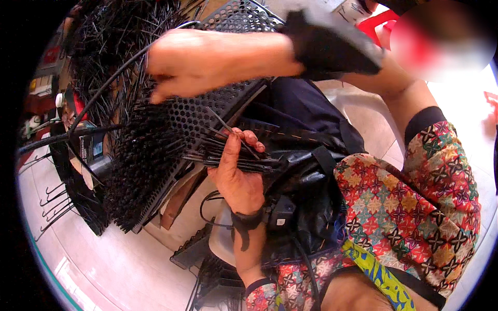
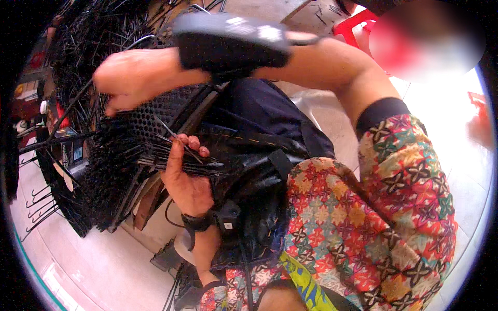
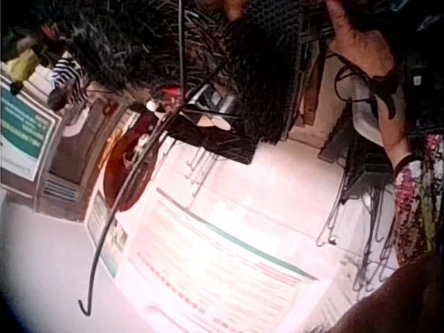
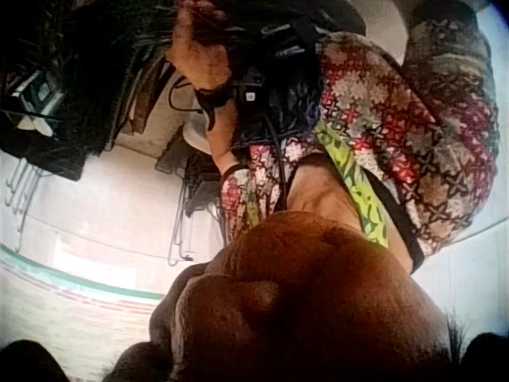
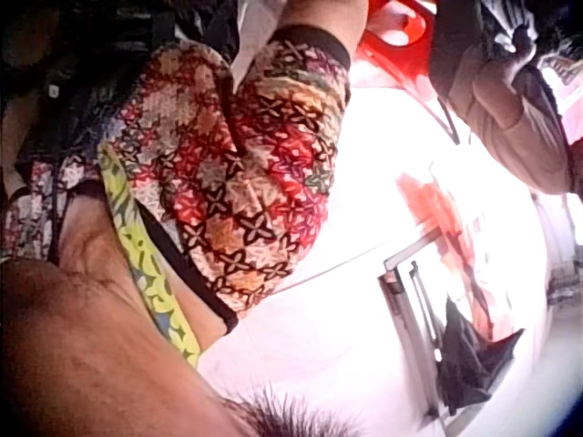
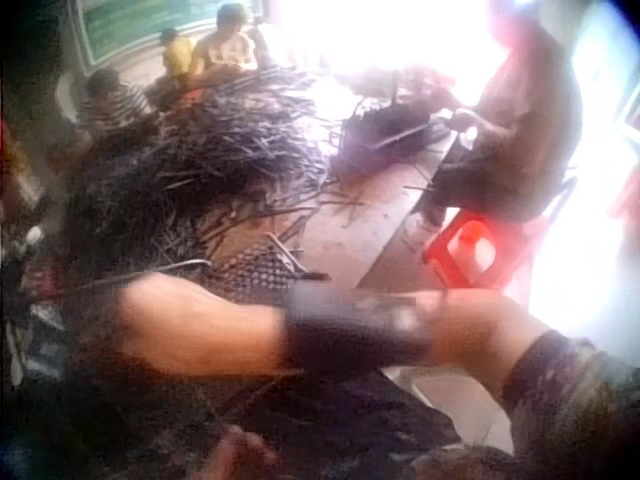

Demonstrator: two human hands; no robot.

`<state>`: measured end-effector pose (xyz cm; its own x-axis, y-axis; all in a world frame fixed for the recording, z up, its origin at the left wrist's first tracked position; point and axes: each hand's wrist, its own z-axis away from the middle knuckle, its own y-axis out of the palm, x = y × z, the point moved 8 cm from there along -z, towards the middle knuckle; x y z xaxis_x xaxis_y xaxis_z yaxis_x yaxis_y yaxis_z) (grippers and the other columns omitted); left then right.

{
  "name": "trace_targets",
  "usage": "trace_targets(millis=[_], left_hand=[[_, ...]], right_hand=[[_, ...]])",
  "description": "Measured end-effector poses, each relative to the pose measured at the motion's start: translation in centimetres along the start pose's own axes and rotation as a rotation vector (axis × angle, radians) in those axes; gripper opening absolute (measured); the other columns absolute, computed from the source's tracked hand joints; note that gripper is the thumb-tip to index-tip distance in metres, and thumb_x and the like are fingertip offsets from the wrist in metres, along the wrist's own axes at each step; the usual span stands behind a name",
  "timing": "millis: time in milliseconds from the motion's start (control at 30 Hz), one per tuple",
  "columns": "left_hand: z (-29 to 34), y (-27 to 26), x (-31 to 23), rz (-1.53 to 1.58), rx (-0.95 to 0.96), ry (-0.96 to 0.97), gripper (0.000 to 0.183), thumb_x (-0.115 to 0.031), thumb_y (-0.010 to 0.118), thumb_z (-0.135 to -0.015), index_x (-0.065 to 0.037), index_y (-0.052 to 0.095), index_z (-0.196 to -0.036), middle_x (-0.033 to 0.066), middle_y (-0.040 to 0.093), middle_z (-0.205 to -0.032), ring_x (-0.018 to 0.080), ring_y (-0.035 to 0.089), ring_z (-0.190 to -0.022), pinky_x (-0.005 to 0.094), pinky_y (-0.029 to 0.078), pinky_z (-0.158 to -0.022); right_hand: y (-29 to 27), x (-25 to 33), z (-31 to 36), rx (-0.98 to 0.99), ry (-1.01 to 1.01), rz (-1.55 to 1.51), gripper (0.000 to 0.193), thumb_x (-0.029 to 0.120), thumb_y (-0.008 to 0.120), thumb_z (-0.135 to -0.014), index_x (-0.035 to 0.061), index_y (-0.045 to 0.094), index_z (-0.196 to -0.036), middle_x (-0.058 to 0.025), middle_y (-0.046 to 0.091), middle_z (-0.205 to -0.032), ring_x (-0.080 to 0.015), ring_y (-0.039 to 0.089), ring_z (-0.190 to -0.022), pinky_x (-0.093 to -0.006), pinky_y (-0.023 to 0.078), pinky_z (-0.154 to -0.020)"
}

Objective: The person threads long black metal rods through small holes in a rectangular metal plate. The person handles the rods one by one, carefully inserting the tip of each rod into the grid of the plate.

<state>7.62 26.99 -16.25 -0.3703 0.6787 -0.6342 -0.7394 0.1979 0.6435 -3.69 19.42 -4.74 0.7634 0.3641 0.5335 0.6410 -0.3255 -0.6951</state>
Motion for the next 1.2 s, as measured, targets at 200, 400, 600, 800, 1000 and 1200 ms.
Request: trace_targets(millis=[200,400,600,800,1000,1200], left_hand=[[0.1,0.1,-1.9,-0.048,0.012,0.095,0.014,-0.007,0.054,-0.078,-0.002,0.051,-0.091,0.006,0.053,-0.076,0.0165,0.051,-0.068,0.0287,0.043,-0.055],[0.0,-1.0,-0.9,0.089,-0.052,-0.027,0.02,-0.011,0.053,-0.08,-0.002,0.05,-0.097,0.0044,0.053,-0.08,0.0152,0.05,-0.072,0.0287,0.042,-0.06],[0.0,-1.6,-0.1,0.092,-0.014,-0.057,0.02,-0.01,0.053,-0.079,-0.003,0.05,-0.098,0.004,0.054,-0.084,0.0149,0.05,-0.077,0.0285,0.042,-0.063],[0.1,-1.4,-0.3,0.079,-0.07,-0.016,0.015,-0.003,0.054,-0.077,-0.003,0.054,-0.092,0.0048,0.055,-0.08,0.016,0.054,-0.072,0.0294,0.046,-0.058],[0.2,-1.5,-0.4,0.077,-0.097,-0.021,0.014,-0.002,0.055,-0.077,-0.003,0.054,-0.09,0.0047,0.056,-0.08,0.0167,0.055,-0.072,0.0295,0.046,-0.058],[0.1,-1.4,-0.5,0.066,-0.074,-0.009,0.014,-0.002,0.056,-0.076,-0.004,0.054,-0.089,0.0042,0.056,-0.082,0.0166,0.055,-0.075,0.0295,0.046,-0.059]], right_hand=[[4.0,-0.6,5.5,0.261,0.523,-0.743,0.018,0.007,0.059,-0.07,-0.0054,0.055,-0.082,-0.0061,0.056,-0.057,-0.0093,0.052,-0.045,-0.0225,0.041,-0.041],[-0.7,-2.9,2.3,-0.273,0.306,-0.589,0.014,0.006,0.061,-0.069,-0.0015,0.057,-0.08,-0.0078,0.057,-0.058,-0.0123,0.055,-0.048,-0.0235,0.044,-0.044],[-1.6,-1.3,-0.8,-0.686,-0.154,-0.193,0.013,0.008,0.061,-0.065,0.0053,0.059,-0.078,-0.0122,0.056,-0.061,-0.028,0.056,-0.055,-0.0317,0.046,-0.051],[0.1,0.6,-1.0,-0.529,-0.309,-0.067,0.014,0.006,0.061,-0.068,0.0037,0.056,-0.081,-0.0107,0.057,-0.065,-0.0251,0.058,-0.059,-0.0287,0.048,-0.052],[1.8,1.7,-2.1,-0.374,-0.42,-0.093,0.02,0.004,0.054,-0.062,0.0053,0.053,-0.082,-0.0122,0.056,-0.073,-0.0312,0.056,-0.069,-0.0371,0.047,-0.057],[1.6,1.8,-1.8,-0.418,-0.441,-0.084,0.02,0.004,0.054,-0.062,0.0052,0.052,-0.082,-0.0126,0.055,-0.072,-0.0317,0.055,-0.068,-0.0377,0.046,-0.057]])
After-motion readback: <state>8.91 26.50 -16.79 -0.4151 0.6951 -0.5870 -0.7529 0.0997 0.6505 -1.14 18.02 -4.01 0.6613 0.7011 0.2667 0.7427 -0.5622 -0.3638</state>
